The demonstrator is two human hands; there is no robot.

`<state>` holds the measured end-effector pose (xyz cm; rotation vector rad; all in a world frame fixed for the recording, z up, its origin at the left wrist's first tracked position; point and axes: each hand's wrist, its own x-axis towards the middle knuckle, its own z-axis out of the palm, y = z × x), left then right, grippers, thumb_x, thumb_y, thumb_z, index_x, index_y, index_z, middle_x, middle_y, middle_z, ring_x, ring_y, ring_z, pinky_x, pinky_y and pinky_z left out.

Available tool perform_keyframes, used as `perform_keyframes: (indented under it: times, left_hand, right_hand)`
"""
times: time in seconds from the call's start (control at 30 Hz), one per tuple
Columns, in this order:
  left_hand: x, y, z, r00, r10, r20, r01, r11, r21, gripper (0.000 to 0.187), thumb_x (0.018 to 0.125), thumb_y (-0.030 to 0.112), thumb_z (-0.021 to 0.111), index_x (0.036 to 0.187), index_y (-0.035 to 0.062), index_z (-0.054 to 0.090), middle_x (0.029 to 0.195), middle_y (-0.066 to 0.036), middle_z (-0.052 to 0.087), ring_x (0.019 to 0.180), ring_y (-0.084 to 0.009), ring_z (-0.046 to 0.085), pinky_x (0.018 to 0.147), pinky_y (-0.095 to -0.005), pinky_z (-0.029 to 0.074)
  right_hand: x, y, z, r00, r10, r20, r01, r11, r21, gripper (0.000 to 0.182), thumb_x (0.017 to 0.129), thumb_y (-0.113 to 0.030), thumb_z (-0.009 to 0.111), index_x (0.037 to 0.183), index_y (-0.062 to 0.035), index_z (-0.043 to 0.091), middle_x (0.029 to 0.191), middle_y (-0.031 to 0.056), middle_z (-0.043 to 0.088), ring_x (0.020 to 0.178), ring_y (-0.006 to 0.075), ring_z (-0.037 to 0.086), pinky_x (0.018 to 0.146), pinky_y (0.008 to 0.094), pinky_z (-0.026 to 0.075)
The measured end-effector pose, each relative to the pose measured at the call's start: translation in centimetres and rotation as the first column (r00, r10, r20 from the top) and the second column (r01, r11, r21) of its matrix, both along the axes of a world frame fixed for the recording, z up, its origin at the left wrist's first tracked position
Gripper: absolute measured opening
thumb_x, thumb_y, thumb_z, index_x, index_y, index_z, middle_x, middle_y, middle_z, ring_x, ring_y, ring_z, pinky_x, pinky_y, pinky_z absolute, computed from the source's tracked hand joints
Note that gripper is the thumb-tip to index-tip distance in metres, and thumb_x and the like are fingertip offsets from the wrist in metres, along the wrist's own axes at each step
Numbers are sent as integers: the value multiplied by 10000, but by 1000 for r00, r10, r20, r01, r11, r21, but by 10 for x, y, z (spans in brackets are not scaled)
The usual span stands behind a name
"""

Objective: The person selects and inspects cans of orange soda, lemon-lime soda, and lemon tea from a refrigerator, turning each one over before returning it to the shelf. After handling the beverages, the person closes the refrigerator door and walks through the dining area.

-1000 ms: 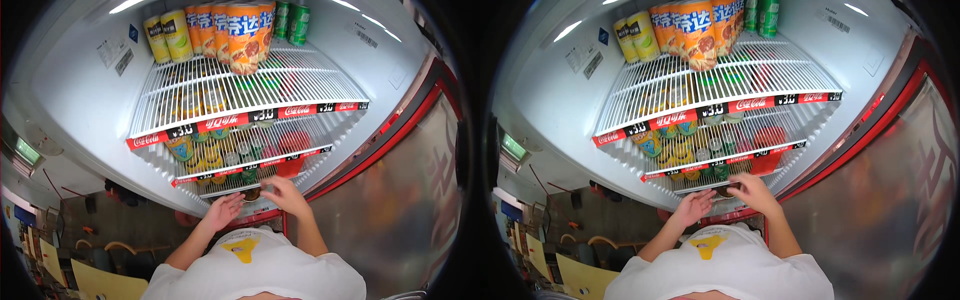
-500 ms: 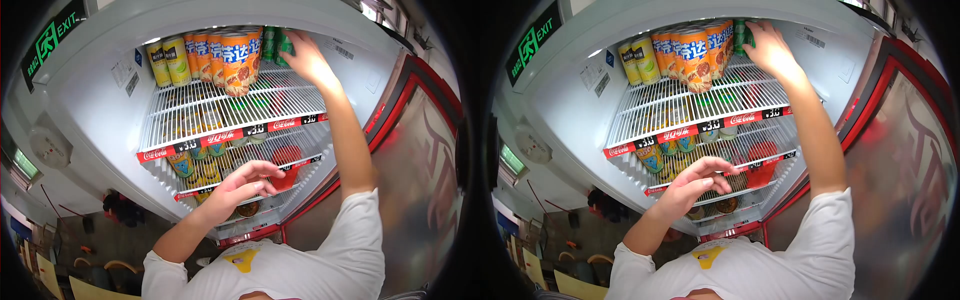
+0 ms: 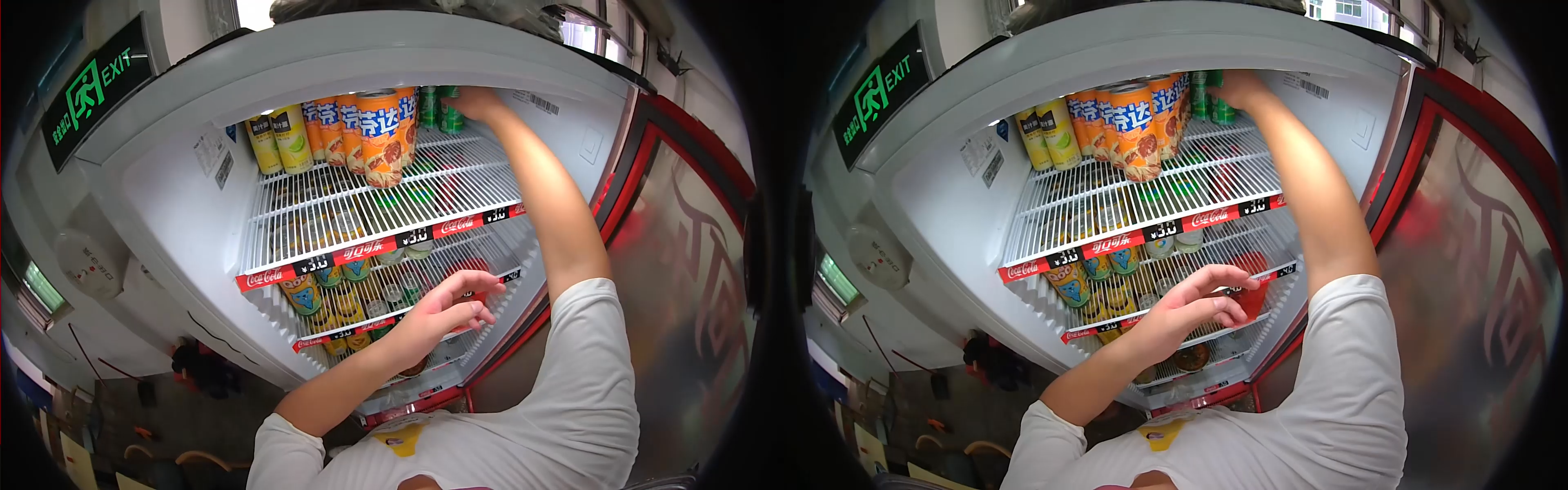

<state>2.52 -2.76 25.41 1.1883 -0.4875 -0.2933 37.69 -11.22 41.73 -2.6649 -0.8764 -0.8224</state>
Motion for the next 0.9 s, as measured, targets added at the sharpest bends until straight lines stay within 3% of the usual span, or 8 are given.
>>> perform_keyframes:
  times: [0.2,0.27,0.33,0.57,0.63,0.67,0.73,0.9]
  left_hand:
    - [0,-9,19,970,89,227,-91,996,-2,468,968,99,537,1417,28,427,1461,-121,454,1296,-207,498,1084,-365,403]
    - [-2,-4,48,520,184,834,-586,787,192,536,916,103,586,1424,33,428,1476,-184,429,1366,-296,426,1113,-419,360]
    - [1,-1,72,321,145,936,-716,684,139,585,883,93,614,1432,11,431,1521,-213,383,1428,-362,356,1177,-450,265]
    - [28,11,79,205,174,963,-916,381,126,690,890,177,654,1475,-40,358,1539,-296,316,1456,-414,294,1193,-470,235]
    - [30,11,74,217,167,962,-918,371,142,727,887,189,661,1484,-61,329,1545,-316,289,1462,-423,277,1196,-472,233]
    - [30,10,73,222,178,959,-917,373,143,727,887,189,661,1484,-61,329,1545,-316,289,1462,-423,277,1196,-472,233]
    - [31,5,71,211,162,964,-917,374,138,747,881,199,670,1479,-82,320,1542,-323,286,1461,-426,275,1197,-477,235]
    - [37,-1,66,92,137,986,-937,346,39,774,840,137,690,1486,-58,312,1533,-305,299,1424,-474,301,1190,-500,255]
  right_hand:
    - [11,2,-4,996,-19,90,15,999,43,731,857,-438,704,1432,-52,469,1445,228,495,1339,378,469,1120,438,386]
    - [21,3,-6,987,-22,161,10,997,78,758,839,-420,732,1442,-56,452,1464,220,477,1349,374,460,1122,442,388]
    - [34,4,-1,983,114,146,-143,969,203,774,815,-429,756,1433,-64,466,1460,216,478,1348,373,453,1124,443,376]
    - [-29,-12,6,957,229,176,-266,937,227,709,768,-393,791,1334,-36,554,1309,219,599,1204,364,575,1041,429,461]
    - [-73,-25,12,914,294,-280,-164,899,406,640,742,-333,815,1252,-13,598,1098,183,692,995,335,673,891,380,543]
    - [-94,-32,8,912,290,-288,-162,903,397,640,742,-333,815,1252,-13,598,1098,183,692,995,335,673,891,380,543]
    - [-131,-49,-11,943,308,-129,-208,844,494,608,732,-313,835,1201,5,614,955,140,712,845,285,698,789,336,558]
    - [-210,-79,-67,904,239,356,-412,714,567,543,746,-150,839,1208,5,599,1094,136,688,999,236,668,888,342,521]
